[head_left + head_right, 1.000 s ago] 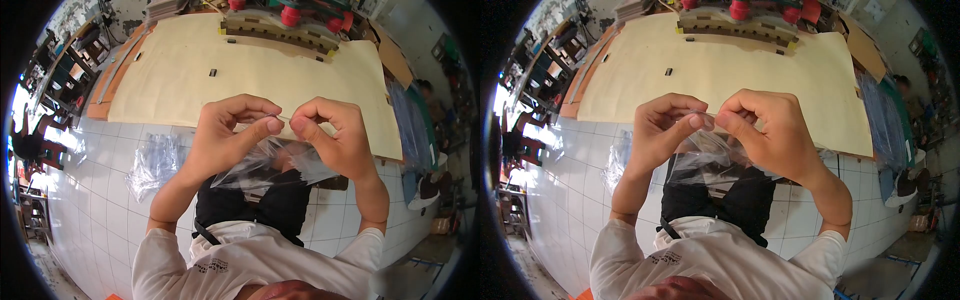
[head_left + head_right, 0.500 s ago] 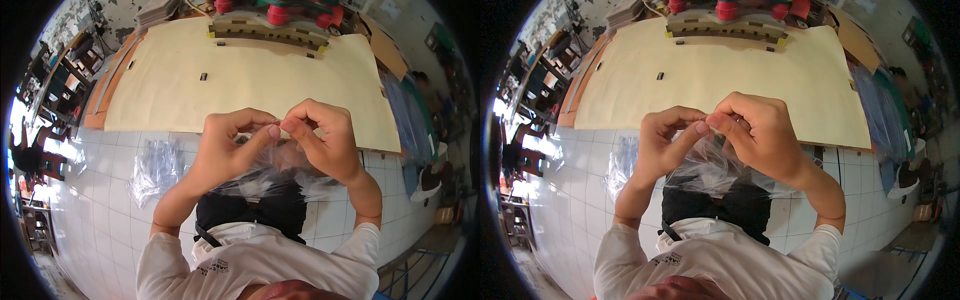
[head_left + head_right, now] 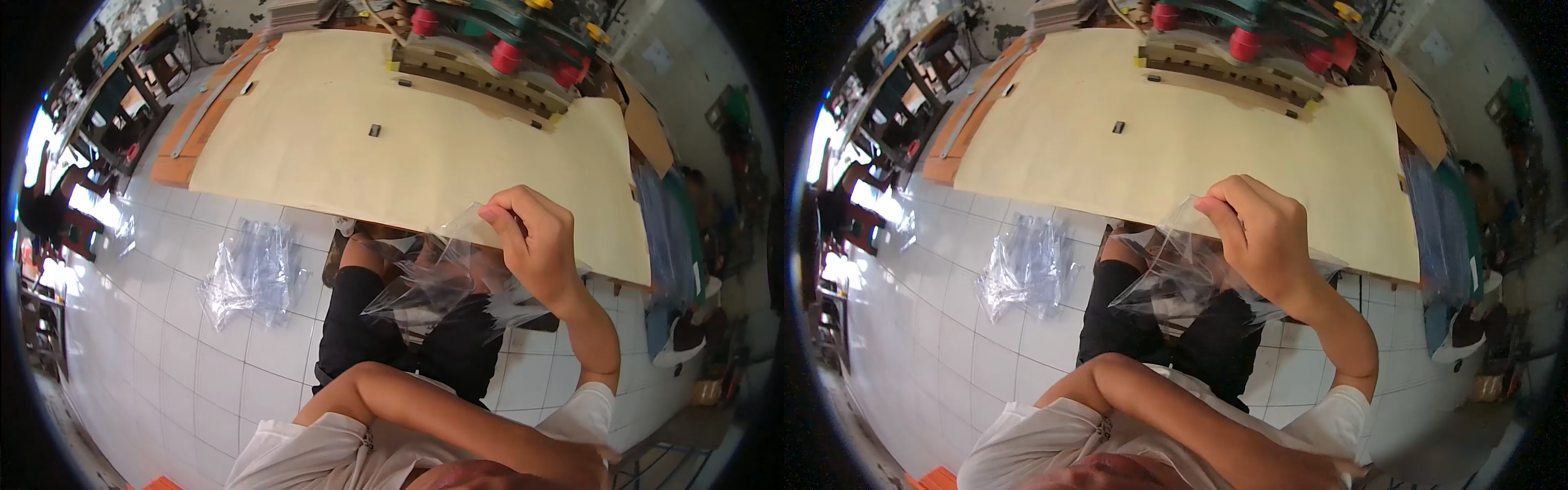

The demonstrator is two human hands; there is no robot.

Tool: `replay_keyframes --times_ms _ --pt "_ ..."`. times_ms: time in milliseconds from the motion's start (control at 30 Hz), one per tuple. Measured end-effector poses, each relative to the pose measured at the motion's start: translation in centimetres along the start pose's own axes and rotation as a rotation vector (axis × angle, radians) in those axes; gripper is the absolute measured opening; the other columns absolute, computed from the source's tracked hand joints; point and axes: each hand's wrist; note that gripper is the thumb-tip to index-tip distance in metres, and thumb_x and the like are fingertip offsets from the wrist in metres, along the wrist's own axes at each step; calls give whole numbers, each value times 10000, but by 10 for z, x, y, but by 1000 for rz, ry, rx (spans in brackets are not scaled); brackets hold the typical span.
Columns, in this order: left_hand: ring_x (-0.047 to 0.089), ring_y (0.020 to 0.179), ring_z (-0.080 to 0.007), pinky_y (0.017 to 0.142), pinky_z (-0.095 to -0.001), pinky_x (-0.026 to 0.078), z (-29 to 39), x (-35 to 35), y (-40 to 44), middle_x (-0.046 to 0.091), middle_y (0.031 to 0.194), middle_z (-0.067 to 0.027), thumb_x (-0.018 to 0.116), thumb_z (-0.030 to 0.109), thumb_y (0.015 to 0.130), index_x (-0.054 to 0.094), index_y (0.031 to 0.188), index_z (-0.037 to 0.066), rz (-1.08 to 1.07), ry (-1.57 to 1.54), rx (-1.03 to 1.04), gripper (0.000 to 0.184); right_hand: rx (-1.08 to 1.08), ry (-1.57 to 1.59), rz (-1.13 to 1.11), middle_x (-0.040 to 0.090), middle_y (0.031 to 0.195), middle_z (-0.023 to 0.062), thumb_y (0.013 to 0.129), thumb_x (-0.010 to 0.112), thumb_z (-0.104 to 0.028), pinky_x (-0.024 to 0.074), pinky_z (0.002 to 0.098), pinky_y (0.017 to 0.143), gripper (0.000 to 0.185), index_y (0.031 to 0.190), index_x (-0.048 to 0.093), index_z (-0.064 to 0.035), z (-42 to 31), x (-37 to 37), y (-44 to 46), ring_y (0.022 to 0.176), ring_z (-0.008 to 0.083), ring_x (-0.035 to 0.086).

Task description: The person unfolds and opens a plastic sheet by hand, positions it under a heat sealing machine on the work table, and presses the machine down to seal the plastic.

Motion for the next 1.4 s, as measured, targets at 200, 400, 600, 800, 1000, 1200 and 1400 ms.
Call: replay_keyframes --times_ms 200,400,600,800,1000,1200,1400 --pt "590 729 -310 729 -441 452 10 7 14 591 710 -112 583 228 842 586 697 60 -64 -272 -38 222 13 -18 -24 594 656 78 877 684 -83 402 290 462 128 792 605 -29 -7 -6 -8 495 188 532" --pt "598 739 -315 714 -432 469 20 -3 12 592 753 -137 586 220 860 588 732 44 -88 -317 -79 218 82 19 -102 594 671 57 905 671 -81 402 255 522 148 803 606 4 -11 -8 -22 554 131 508" --pt "621 855 -304 779 -426 493 35 -30 -1 605 925 -169 610 176 875 608 875 6 -103 -263 -165 170 111 73 -20 595 669 69 881 696 -89 368 264 473 135 799 617 -17 -15 -4 -26 513 144 504" --pt "644 970 -293 843 -421 518 72 -103 -20 619 1097 -201 635 132 890 628 1019 -31 -120 -30 -339 208 169 120 29 621 677 81 866 686 -60 407 264 499 106 801 631 3 -16 -7 -13 538 158 548" --pt "664 977 -262 814 -316 509 106 -175 -38 591 1212 -202 770 162 780 593 1163 -38 398 1193 -544 466 229 299 -183 625 657 88 878 685 -116 455 295 538 125 828 650 -7 -11 -12 -15 548 195 592" --pt "641 751 -137 655 -256 497 86 -207 -43 687 882 -106 782 123 797 661 1011 -32 501 807 -887 291 161 389 -110 636 674 105 880 695 -118 465 297 543 135 835 644 -2 -7 -15 -17 559 200 603" --pt "605 701 -57 621 -209 492 75 -200 -40 690 769 -71 690 54 891 659 909 -72 664 575 -831 131 207 425 -130 654 678 90 885 692 -112 464 271 537 129 839 648 1 -7 -27 -16 560 157 608"
Point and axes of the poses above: each hand's wrist, its own y-axis towards the middle knuckle, its own x-axis out of the palm, z = x × y
